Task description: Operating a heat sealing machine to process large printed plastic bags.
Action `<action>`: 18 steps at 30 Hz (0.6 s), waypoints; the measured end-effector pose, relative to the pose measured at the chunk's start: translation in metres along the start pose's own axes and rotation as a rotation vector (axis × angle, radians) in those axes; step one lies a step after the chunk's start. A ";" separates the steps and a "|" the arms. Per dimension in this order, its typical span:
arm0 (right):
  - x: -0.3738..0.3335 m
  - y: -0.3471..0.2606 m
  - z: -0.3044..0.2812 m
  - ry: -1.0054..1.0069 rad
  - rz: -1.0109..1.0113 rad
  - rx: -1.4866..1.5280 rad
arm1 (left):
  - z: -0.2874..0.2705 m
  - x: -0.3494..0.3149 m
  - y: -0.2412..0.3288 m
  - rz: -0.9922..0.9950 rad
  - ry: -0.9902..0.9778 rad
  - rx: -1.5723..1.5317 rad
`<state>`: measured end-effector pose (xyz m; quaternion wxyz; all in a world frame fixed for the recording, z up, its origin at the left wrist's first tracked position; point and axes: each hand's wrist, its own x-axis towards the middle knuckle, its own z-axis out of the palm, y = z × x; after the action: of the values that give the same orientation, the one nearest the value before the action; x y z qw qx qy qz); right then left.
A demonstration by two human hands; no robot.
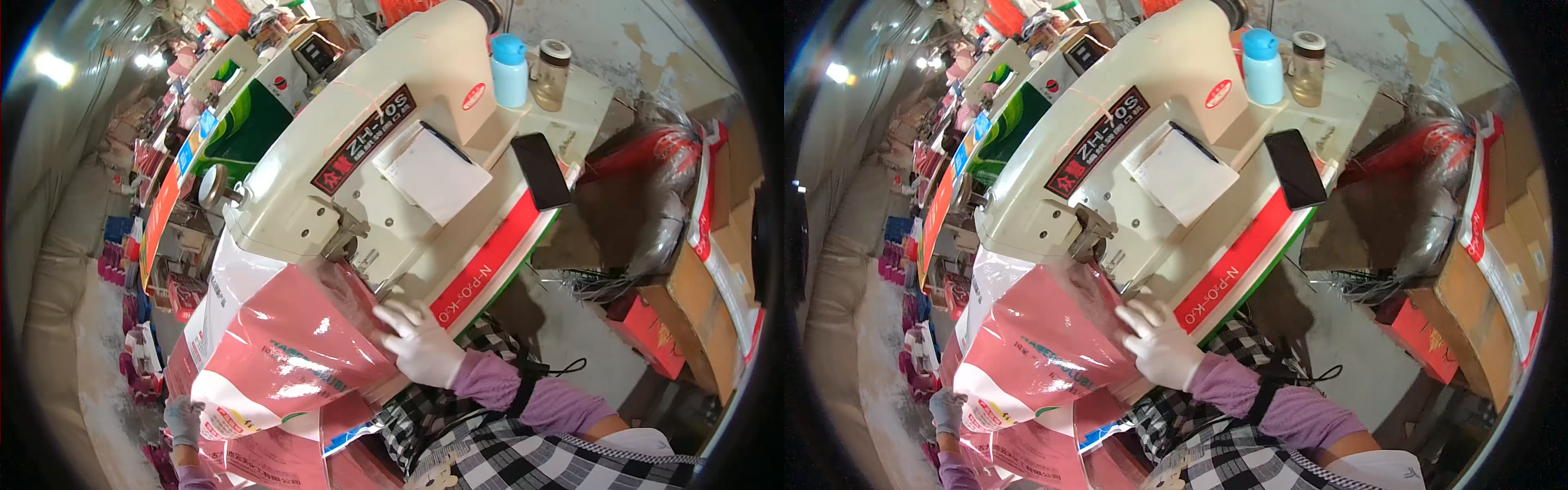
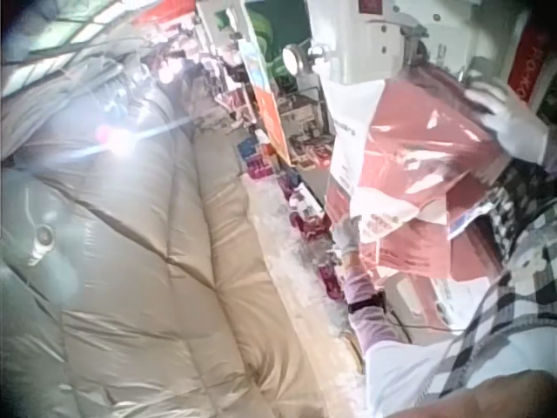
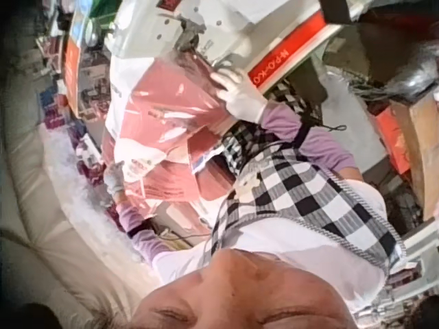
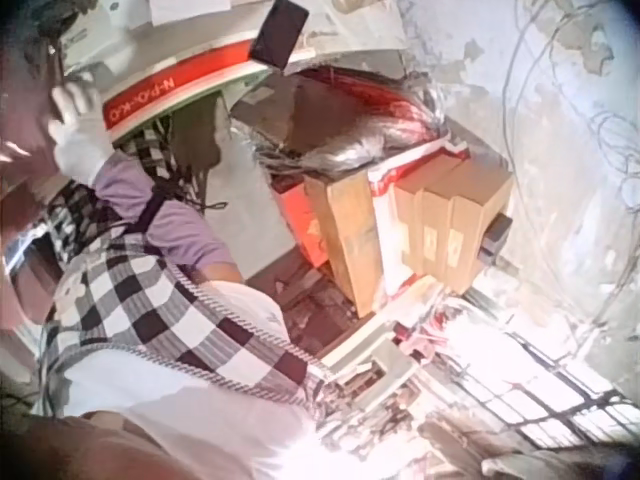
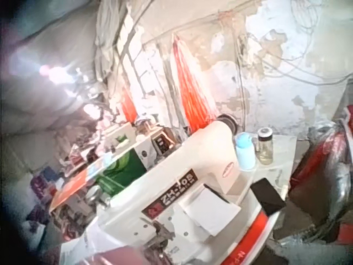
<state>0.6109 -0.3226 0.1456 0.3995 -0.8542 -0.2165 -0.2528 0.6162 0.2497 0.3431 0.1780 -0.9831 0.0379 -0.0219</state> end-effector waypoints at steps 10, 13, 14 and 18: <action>0.011 -0.031 0.015 -0.374 0.731 1.269 | -0.152 -0.028 -0.038 -0.036 0.749 0.104; -0.029 -0.051 0.006 -0.455 0.557 1.288 | -0.116 -0.108 0.028 0.008 1.001 -0.148; -0.042 -0.058 0.000 -0.554 0.507 1.194 | -0.072 -0.134 0.029 -0.012 0.846 -0.958; -0.062 -0.032 -0.012 -0.500 0.053 0.700 | -0.010 -0.093 0.232 -0.276 0.271 -1.435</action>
<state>0.5412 -0.3233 0.1329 0.6067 -0.7075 -0.3573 0.0611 0.5070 0.0367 0.2684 -0.5186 -0.8422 -0.0593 -0.1351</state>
